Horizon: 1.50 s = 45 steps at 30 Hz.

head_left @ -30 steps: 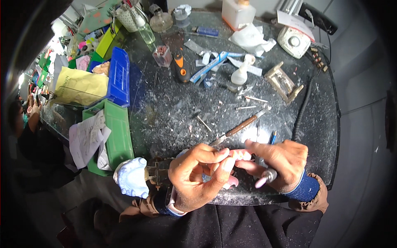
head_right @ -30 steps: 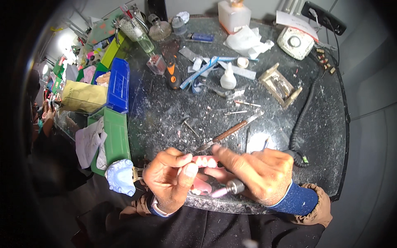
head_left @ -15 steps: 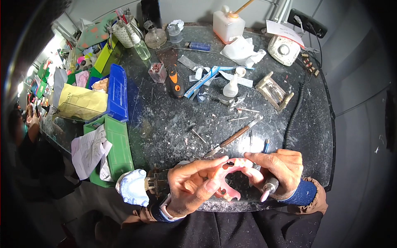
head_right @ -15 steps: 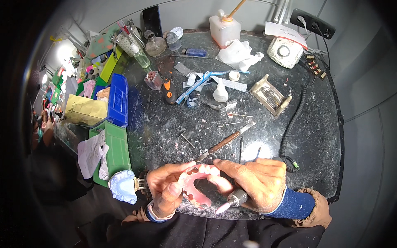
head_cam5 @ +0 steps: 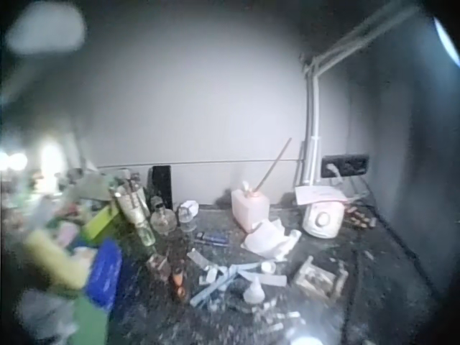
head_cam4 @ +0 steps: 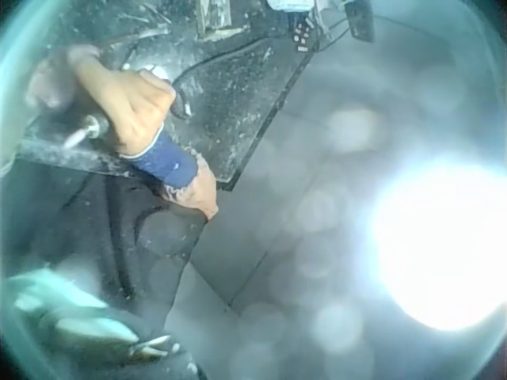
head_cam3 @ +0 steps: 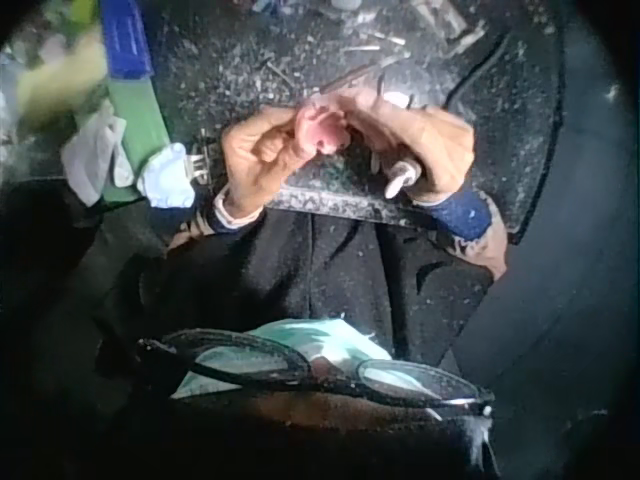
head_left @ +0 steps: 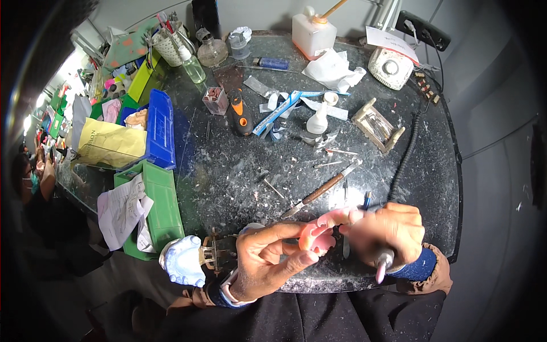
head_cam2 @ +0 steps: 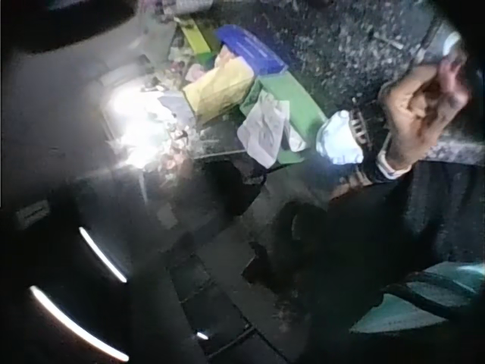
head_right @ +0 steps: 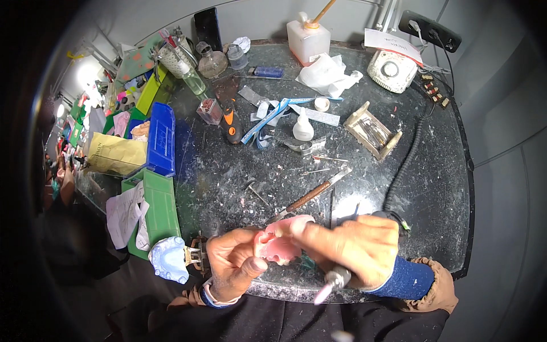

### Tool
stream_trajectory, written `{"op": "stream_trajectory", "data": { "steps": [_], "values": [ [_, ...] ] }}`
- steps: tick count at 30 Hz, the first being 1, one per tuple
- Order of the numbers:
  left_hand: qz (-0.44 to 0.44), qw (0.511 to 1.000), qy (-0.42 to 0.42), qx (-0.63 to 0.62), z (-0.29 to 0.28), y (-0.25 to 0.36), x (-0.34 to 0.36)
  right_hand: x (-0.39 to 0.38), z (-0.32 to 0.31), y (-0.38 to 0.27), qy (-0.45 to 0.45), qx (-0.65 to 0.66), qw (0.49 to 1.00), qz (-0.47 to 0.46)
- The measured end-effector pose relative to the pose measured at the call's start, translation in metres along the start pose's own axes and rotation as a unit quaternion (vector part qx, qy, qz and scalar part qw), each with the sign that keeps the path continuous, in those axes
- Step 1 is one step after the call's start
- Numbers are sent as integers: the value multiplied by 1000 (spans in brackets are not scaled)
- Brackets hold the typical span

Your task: The person uses a rotary tool with a pink polishing bit to smooth the surfaces of a pink acrylic denture base, then switches to a thin metal hand tool to clean between the artificial teeth.

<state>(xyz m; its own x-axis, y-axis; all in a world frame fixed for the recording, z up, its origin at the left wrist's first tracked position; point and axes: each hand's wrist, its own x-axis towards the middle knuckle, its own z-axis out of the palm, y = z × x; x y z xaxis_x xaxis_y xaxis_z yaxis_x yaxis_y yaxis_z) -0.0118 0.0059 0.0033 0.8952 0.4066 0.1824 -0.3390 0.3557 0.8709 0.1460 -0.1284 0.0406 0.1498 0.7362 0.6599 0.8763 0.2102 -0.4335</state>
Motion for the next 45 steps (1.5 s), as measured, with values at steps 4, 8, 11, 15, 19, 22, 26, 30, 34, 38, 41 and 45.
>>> {"op": "stream_trajectory", "data": {
  "steps": [4, 8, 11, 15, 19, 22, 26, 30, 34, 38, 41, 45],
  "values": [
    [24, 999, 7, 40, 2, -3, 1, -1, -4, -3, -62, -23, 994, -90],
    [33, 998, -23, 51, 3, -5, 3, -6, -2, -6, -69, -36, 995, -57],
    [28, 998, -9, 60, 5, -1, 3, -1, 2, -10, -24, 6, 1000, -17],
    [80, 982, -25, 171, 1, -2, 6, 0, -5, -11, -65, -7, 998, -21],
    [110, 970, -23, 216, 0, -8, 7, -1, -11, -11, -117, -61, 991, -2],
    [110, 964, -27, 239, 3, -3, 8, 4, -16, -12, -159, 8, 984, 80],
    [48, 984, 24, 168, 4, -2, 3, 6, -25, -9, -145, 179, 954, 190],
    [77, 991, 42, 104, 1, -5, -2, 12, -23, 18, 61, 17, 975, 212],
    [62, 998, 21, 23, 3, -9, -13, 34, -31, 84, 67, -323, 910, 251],
    [46, 998, 18, 32, -2, -8, -30, 27, 9, 152, 29, -494, 825, 273],
    [42, 998, 7, 45, -4, -1, -39, 16, 16, 155, -8, -491, 829, 268],
    [12, 999, 34, 12, -6, 5, -50, -4, 7, 153, 14, -526, 832, 177]
  ]
}}
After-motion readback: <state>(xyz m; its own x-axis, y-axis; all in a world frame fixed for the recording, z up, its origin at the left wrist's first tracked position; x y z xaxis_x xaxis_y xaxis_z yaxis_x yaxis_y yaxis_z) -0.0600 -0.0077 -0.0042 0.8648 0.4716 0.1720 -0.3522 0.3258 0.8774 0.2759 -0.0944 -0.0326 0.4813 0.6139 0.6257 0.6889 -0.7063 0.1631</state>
